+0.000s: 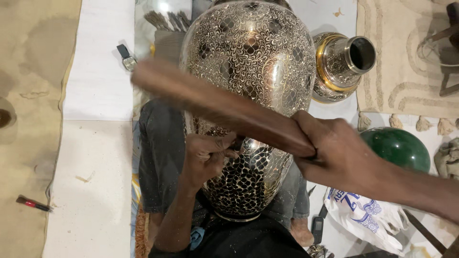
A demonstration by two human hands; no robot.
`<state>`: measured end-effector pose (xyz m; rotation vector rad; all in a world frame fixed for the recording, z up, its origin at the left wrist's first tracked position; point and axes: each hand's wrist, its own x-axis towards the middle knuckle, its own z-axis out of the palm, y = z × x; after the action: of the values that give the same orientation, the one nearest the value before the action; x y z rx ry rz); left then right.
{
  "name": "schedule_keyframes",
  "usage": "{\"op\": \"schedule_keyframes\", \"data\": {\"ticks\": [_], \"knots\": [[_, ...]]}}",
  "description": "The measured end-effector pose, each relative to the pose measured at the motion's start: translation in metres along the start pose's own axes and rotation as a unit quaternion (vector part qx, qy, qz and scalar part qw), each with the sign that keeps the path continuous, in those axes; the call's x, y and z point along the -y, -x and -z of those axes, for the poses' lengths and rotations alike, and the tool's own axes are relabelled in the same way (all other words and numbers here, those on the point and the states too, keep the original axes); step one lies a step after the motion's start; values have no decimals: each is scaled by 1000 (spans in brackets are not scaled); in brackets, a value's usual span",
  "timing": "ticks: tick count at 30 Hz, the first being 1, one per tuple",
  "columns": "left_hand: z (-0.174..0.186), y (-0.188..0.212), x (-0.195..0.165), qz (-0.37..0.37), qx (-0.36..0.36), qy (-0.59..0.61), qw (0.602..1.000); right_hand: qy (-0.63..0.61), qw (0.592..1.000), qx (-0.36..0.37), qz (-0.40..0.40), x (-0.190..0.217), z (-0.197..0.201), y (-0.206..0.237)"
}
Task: The person sits on the floor with a large engraved brass vase on their lap. They hold a small chisel against the vase surface with one hand and strike it with a wooden mallet held in the other hand, working along the decorative pattern, and occasionally reposition the chisel to a new spot.
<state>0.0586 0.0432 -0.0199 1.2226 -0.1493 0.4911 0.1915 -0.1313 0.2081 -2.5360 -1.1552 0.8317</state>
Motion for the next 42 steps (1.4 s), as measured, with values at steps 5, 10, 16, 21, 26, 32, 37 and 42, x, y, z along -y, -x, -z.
{"op": "schedule_keyframes", "data": {"ticks": [5, 10, 16, 21, 26, 32, 37, 42], "knots": [[-2, -1, -3, -20, -25, -20, 999, 106, 994, 18, -26, 0, 4, 2], [0, -4, -4, 4, -60, -53, 997, -63, 996, -31, -56, -6, -2, -3], [2, -7, -1, -37, -40, -35, 998, -47, 998, -41, -5, -14, -7, -11], [-1, 0, -2, -14, -67, 5, 998, -149, 975, -131, 96, -16, -6, -12], [-2, -1, -2, -54, -41, -47, 997, 94, 994, 52, 8, -4, 9, -14], [-3, 0, -3, 8, -68, -61, 996, 125, 986, 112, -22, 16, 15, -23], [-1, -3, 0, -34, -50, -31, 998, 51, 997, 51, -1, 13, 16, -19], [-1, -2, -5, -14, -42, -27, 999, 68, 996, 64, -1, 9, 13, -19]]}}
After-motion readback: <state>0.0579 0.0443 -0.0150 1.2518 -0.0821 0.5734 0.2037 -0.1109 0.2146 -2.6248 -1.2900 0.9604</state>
